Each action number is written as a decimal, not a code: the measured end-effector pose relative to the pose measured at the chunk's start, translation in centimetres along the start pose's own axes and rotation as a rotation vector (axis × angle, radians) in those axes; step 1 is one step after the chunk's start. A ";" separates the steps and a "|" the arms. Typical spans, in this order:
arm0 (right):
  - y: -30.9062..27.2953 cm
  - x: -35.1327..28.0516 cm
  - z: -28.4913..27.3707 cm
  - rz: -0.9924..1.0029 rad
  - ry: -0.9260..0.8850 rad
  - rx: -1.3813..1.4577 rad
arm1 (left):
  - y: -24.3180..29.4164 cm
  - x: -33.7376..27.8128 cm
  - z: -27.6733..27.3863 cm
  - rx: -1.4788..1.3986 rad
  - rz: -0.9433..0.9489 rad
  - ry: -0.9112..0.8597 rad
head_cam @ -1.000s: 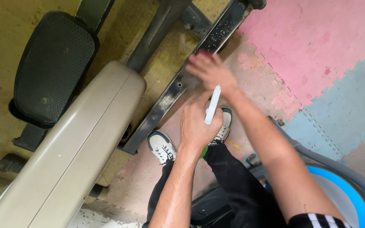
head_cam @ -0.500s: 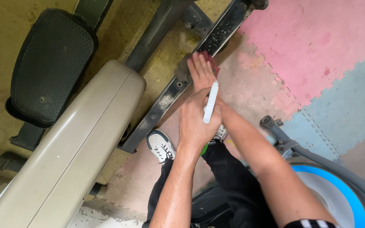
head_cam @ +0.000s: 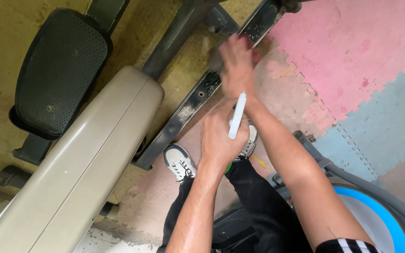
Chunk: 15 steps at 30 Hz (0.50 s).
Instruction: Wiping down an elliptical machine with a spray bottle and a cloth.
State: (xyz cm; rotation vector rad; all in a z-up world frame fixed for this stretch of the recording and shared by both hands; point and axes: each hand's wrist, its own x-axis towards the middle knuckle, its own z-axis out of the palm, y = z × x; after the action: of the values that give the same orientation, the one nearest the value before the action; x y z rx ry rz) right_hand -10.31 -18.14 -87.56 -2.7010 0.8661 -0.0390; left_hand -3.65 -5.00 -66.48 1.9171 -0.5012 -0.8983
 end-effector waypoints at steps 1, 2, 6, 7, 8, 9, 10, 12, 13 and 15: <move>-0.1 -0.4 -0.5 0.004 -0.002 -0.001 | 0.3 0.2 -0.1 0.000 -0.001 -0.004; -0.1 -0.9 -1.0 -0.117 -0.167 0.054 | 0.7 0.3 -0.1 0.011 -0.051 -0.037; 4.2 1.7 -4.5 -0.549 -0.431 0.006 | 0.5 0.5 0.3 0.032 -0.046 -0.022; 5.7 2.7 -4.5 -0.553 -0.432 0.010 | 0.5 0.4 0.2 0.035 -0.050 -0.018; 7.3 3.8 -4.4 -0.493 -0.354 -0.100 | 0.5 0.4 0.1 -0.010 -0.019 -0.001; 9.3 4.7 -4.6 -0.426 -0.276 -0.216 | 0.5 0.3 0.3 -0.062 0.016 0.010; 9.4 5.1 -4.8 -0.424 -0.279 -0.219 | 0.8 0.4 0.2 -0.066 0.015 0.008; 9.4 5.8 -4.8 0.019 -0.013 0.079 | 1.3 0.3 -0.3 -0.020 -0.109 -0.049; 8.2 5.6 -3.0 0.016 -0.016 0.082 | 1.1 0.2 -0.3 -0.019 -0.113 -0.046; 5.8 5.0 0.9 0.237 0.156 0.012 | 0.6 -0.2 -0.4 -0.016 -0.096 -0.043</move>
State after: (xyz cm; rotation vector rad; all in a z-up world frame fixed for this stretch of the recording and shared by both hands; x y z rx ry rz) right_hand -9.40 -25.17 -90.43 -2.5916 1.2224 -0.2041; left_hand -3.46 -4.89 -65.72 1.9236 -0.4293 -1.0044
